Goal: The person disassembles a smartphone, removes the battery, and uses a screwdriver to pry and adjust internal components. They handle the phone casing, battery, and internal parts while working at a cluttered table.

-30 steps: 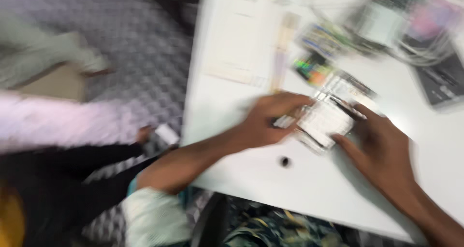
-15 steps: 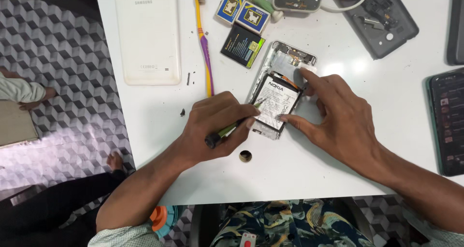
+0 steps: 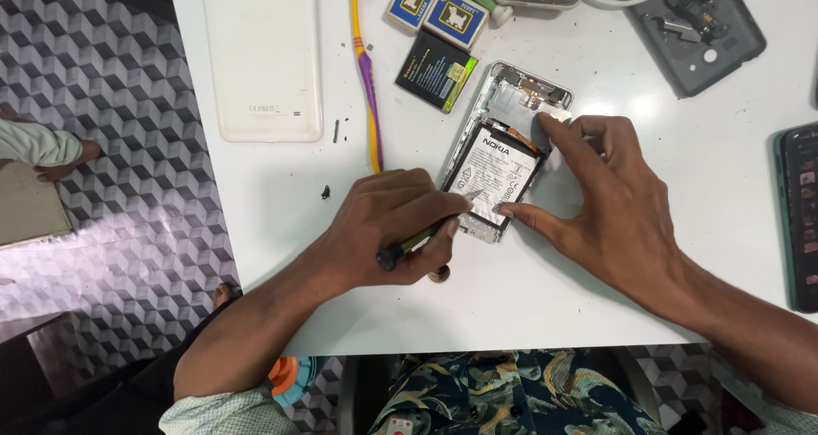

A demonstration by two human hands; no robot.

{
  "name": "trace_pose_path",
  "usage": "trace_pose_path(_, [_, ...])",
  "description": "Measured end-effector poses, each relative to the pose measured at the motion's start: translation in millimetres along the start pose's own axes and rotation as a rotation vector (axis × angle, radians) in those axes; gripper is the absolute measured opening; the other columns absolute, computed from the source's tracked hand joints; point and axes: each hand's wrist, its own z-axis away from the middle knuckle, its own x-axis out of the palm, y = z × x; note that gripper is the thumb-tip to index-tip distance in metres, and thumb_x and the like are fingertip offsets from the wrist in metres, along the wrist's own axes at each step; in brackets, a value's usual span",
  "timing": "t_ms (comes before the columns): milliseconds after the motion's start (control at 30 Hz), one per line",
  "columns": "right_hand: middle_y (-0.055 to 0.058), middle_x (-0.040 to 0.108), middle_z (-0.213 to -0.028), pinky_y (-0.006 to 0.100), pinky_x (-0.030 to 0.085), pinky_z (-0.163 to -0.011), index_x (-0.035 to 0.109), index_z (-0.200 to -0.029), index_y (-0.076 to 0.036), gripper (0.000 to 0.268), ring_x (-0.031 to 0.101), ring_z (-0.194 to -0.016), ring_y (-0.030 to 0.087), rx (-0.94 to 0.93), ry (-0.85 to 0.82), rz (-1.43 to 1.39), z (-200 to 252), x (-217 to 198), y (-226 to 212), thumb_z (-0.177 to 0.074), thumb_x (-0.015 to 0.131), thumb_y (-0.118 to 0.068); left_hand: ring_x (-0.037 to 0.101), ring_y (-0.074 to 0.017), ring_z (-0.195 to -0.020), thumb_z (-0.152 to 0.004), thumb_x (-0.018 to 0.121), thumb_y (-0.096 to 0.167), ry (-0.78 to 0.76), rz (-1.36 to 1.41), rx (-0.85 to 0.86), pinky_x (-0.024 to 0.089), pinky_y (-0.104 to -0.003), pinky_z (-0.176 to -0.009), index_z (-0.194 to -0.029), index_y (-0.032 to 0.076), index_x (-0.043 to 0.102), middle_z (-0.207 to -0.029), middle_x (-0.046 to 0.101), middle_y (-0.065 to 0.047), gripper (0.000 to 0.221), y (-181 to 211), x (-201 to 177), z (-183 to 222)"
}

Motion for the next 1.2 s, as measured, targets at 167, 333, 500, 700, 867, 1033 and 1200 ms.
trace_pose_path(167, [0.021,0.054,-0.119,0.036,0.06,-0.058,0.055,-0.144,-0.001,0.096,0.065,-0.088,0.03,0.013,-0.013,0.006,0,-1,2,-0.066,0.092,-0.043,0.062,-0.02,-0.067,-0.091,0.073,-0.001,0.042,-0.052,0.022,0.049,-0.035,-0.06,-0.116,0.0,0.068,-0.077,0.064,-0.006,0.025,-1,3,-10])
trace_pose_path(333, [0.02,0.051,-0.124,0.038,0.061,-0.063,0.056,-0.141,0.0,0.093,0.065,-0.097,0.032,-0.008,0.016,0.006,-2,0,-3,-0.067,0.091,-0.044,0.065,-0.0232,-0.071,-0.087,0.071,-0.001,0.03,-0.061,0.07,0.052,-0.037,-0.062,-0.113,0.0,0.066,-0.081,0.066,-0.008,0.027,2,2,-11])
trace_pose_path(500, [0.02,0.047,-0.134,0.04,0.064,-0.072,0.057,-0.139,0.0,0.09,0.065,-0.105,0.035,-0.02,0.02,0.011,-4,-4,-5,-0.068,0.091,-0.043,0.066,-0.0225,-0.074,-0.087,0.07,0.001,0.019,-0.019,0.095,0.055,-0.037,-0.067,-0.117,0.0,0.065,-0.083,0.067,-0.007,0.031,0,2,-12])
trace_pose_path(700, [0.024,0.038,-0.153,0.044,0.063,-0.077,0.054,-0.141,0.0,0.094,0.061,-0.116,0.04,0.0,-0.027,-0.002,-3,1,3,-0.065,0.091,-0.042,0.064,-0.0216,-0.076,-0.094,0.071,-0.004,0.099,-0.059,-0.015,0.052,-0.035,-0.066,-0.123,-0.002,0.064,-0.093,0.069,-0.011,0.03,0,4,-9])
trace_pose_path(867, [0.019,0.042,-0.154,0.047,0.061,-0.091,0.047,-0.146,-0.003,0.099,0.058,-0.129,0.039,-0.071,0.015,-0.015,-3,-1,2,-0.066,0.091,-0.04,0.065,-0.0202,-0.079,-0.094,0.07,-0.005,0.137,-0.057,-0.033,0.053,-0.034,-0.069,-0.127,-0.003,0.063,-0.094,0.069,-0.012,0.034,2,0,-10])
trace_pose_path(1033, [0.022,0.043,-0.137,0.04,0.06,-0.079,0.043,-0.15,-0.007,0.106,0.057,-0.116,0.037,-0.007,-0.004,-0.096,-6,-4,2,-0.062,0.093,-0.037,0.064,-0.0191,-0.077,-0.093,0.07,-0.005,0.13,-0.053,-0.056,0.053,-0.033,-0.068,-0.126,-0.003,0.063,-0.089,0.067,-0.011,0.034,5,-2,-14])
trace_pose_path(1200, [0.016,0.045,-0.123,0.034,0.06,-0.072,0.043,-0.151,-0.013,0.098,0.057,-0.1,0.025,0.12,-0.021,-0.241,-5,-8,1,-0.067,0.092,-0.025,0.063,-0.019,-0.075,-0.093,0.069,-0.006,0.133,-0.069,-0.057,0.052,-0.033,-0.067,-0.125,-0.003,0.064,-0.085,0.065,-0.01,0.033,3,-3,-11])
